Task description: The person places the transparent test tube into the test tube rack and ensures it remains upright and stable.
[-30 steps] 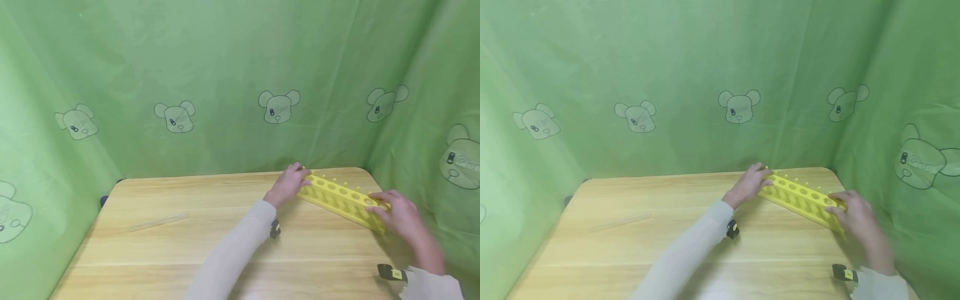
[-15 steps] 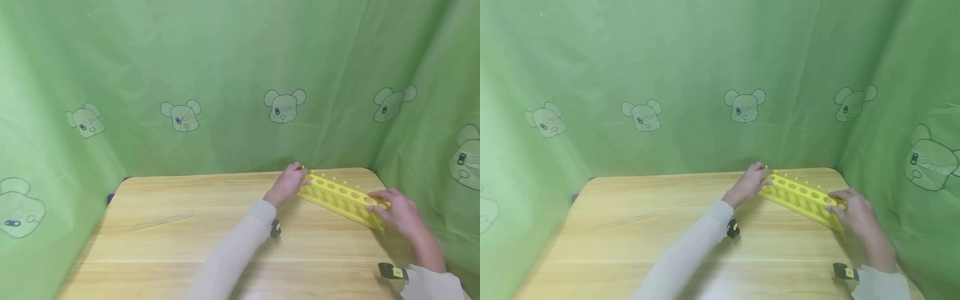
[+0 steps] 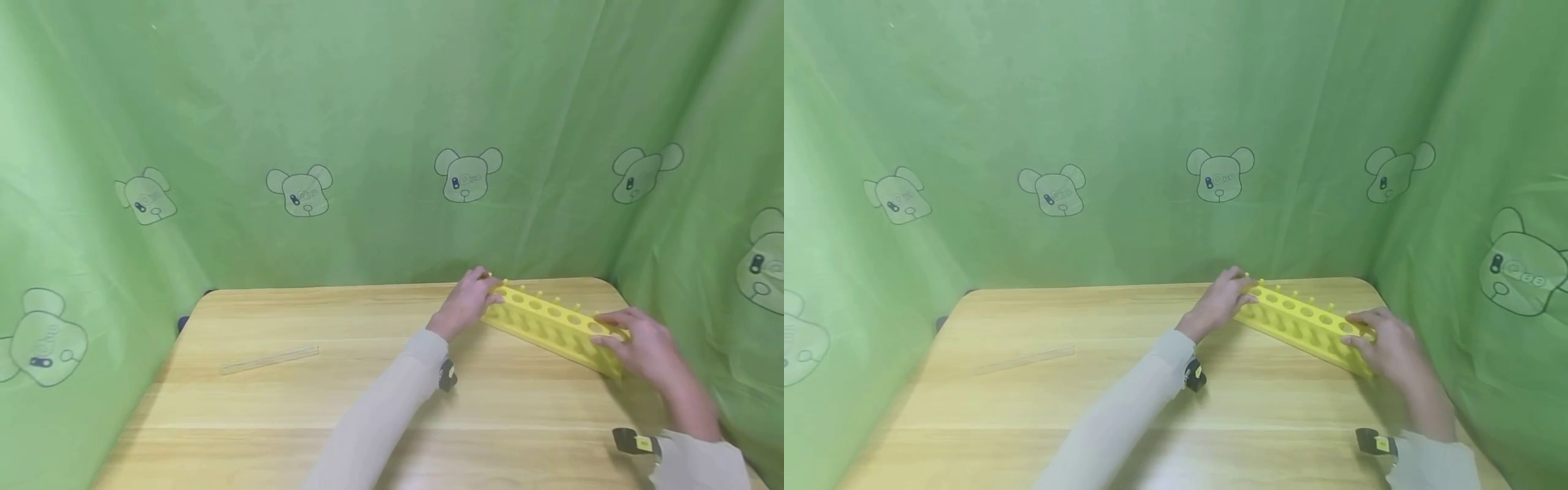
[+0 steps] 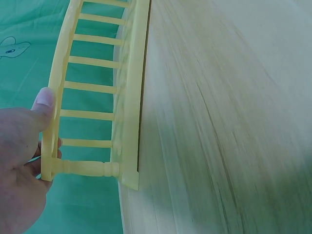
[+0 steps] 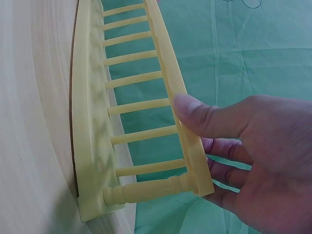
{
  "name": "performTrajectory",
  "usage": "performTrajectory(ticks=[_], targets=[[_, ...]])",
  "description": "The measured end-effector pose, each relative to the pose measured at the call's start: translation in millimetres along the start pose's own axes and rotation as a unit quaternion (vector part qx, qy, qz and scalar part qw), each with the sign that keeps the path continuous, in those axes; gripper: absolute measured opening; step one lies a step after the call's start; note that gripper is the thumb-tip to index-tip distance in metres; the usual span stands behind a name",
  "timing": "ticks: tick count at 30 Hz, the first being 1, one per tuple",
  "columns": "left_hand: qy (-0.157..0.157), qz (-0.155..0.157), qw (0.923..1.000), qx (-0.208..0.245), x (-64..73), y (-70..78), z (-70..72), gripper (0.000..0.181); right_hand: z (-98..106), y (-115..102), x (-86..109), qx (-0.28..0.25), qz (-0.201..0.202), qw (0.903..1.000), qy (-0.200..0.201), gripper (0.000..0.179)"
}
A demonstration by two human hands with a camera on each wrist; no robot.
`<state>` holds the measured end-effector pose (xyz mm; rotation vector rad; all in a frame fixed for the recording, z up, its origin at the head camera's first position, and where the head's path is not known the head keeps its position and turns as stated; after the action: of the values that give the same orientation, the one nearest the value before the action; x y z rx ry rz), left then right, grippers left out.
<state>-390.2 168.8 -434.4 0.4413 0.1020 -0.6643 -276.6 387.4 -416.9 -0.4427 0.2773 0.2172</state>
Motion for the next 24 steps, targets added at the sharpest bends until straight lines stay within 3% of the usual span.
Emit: performTrajectory(ticks=[24], targets=[[0.005,0.008,0.9999,0.005,4.0,-16.4,6.6,0.047,-5.8,-11.0,-9.3,0.003,-0.004,1.0000,-0.002,0.045]])
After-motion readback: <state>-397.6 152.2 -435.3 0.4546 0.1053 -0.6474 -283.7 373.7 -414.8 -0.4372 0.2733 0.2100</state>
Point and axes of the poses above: each hand's wrist, its own x-axis away from the middle knuckle, its own z-axis out of the back of the hand, y = z × x, the point moved 10 cm from there along -x, towards the middle knuckle, and after that the axes turned 4 degrees about z, right-handed, at the moved point
